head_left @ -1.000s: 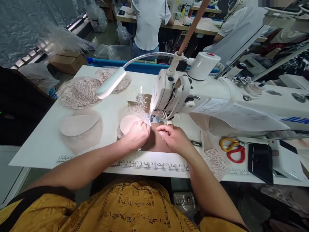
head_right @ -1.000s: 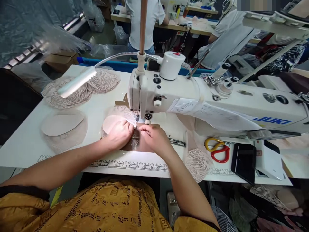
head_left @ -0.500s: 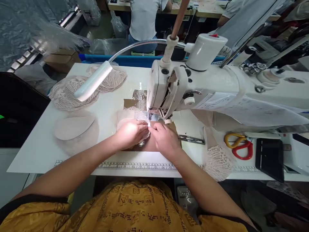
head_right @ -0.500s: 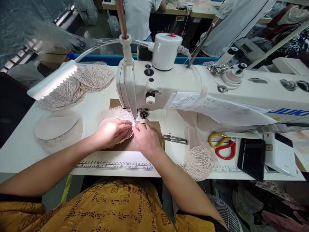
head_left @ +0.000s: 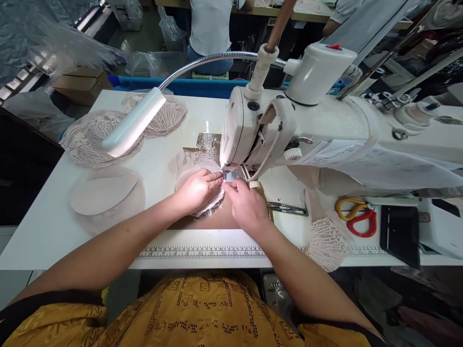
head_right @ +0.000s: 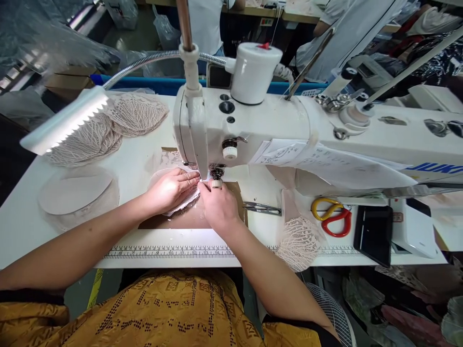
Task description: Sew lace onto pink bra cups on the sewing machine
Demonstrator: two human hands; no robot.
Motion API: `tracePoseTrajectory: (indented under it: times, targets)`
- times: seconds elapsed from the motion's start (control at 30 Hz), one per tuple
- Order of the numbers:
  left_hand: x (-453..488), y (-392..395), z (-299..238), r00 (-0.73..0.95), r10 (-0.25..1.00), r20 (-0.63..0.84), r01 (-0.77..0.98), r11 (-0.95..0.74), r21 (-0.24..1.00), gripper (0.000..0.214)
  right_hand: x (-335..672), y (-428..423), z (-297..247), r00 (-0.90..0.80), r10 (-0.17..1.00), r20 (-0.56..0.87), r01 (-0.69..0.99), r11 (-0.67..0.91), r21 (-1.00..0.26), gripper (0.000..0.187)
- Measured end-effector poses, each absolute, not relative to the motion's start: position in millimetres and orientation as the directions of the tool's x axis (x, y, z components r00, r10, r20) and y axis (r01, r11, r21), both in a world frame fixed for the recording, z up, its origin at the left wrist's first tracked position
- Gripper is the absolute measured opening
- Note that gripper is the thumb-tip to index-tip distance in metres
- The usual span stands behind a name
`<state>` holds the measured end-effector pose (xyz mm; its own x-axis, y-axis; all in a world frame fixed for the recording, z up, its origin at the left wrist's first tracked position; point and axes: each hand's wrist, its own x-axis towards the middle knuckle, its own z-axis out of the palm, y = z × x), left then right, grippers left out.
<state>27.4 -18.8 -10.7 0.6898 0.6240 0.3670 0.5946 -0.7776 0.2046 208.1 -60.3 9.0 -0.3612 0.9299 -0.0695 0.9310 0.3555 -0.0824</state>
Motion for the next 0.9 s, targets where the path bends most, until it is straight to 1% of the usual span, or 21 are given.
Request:
tracePoseTrajectory:
  times: [0.1, 0.2, 0.33, 0.47, 0.57, 0.73, 0.83, 0.9]
  targets:
    - [25.0, -18.6, -12.5, 0.682, 0.626, 0.379, 0.582, -0.778, 0.236, 0.034, 208.2, -61.2, 8.5, -0.365, 0.929, -0.056, 0.929, 0.360, -0.084, 0.049]
    - [24.4, -16.7, -14.8, 0.664, 0.643, 0.383, 0.577, -0.765, 0.285, 0.034, 210.2, -62.2, 5.0, -0.377, 0.926, -0.011, 0.924, 0.375, -0.075, 0.048]
    - [24.9, -12.9, -16.9, 0.611, 0.706, 0.359, 0.619, -0.708, 0.339, 0.033, 214.5, -63.4, -1.5, -0.404, 0.914, 0.046, 0.910, 0.406, -0.080, 0.048]
    - [23.9, -12.6, -14.7, 0.569, 0.771, 0.285, 0.694, -0.636, 0.338, 0.035, 217.6, -64.8, -4.4, -0.401, 0.913, 0.078, 0.908, 0.407, -0.101, 0.051]
    - [23.9, -16.3, -10.4, 0.539, 0.809, 0.233, 0.752, -0.587, 0.300, 0.038, 218.5, -65.8, -4.0, -0.404, 0.909, 0.104, 0.902, 0.415, -0.120, 0.050]
    - [25.7, -22.6, -5.3, 0.404, 0.896, 0.185, 0.863, -0.440, 0.247, 0.043, 218.7, -66.9, -2.7, -0.416, 0.901, 0.123, 0.888, 0.431, -0.158, 0.043]
    - [19.2, -23.1, -2.0, 0.353, 0.923, 0.154, 0.882, -0.383, 0.275, 0.042, 219.0, -67.3, -2.1, -0.405, 0.903, 0.140, 0.886, 0.426, -0.185, 0.042]
    - [10.3, -25.1, 3.0, 0.364, 0.925, 0.112, 0.858, -0.380, 0.345, 0.040, 219.8, -67.7, -1.6, -0.384, 0.910, 0.155, 0.880, 0.411, -0.236, 0.040]
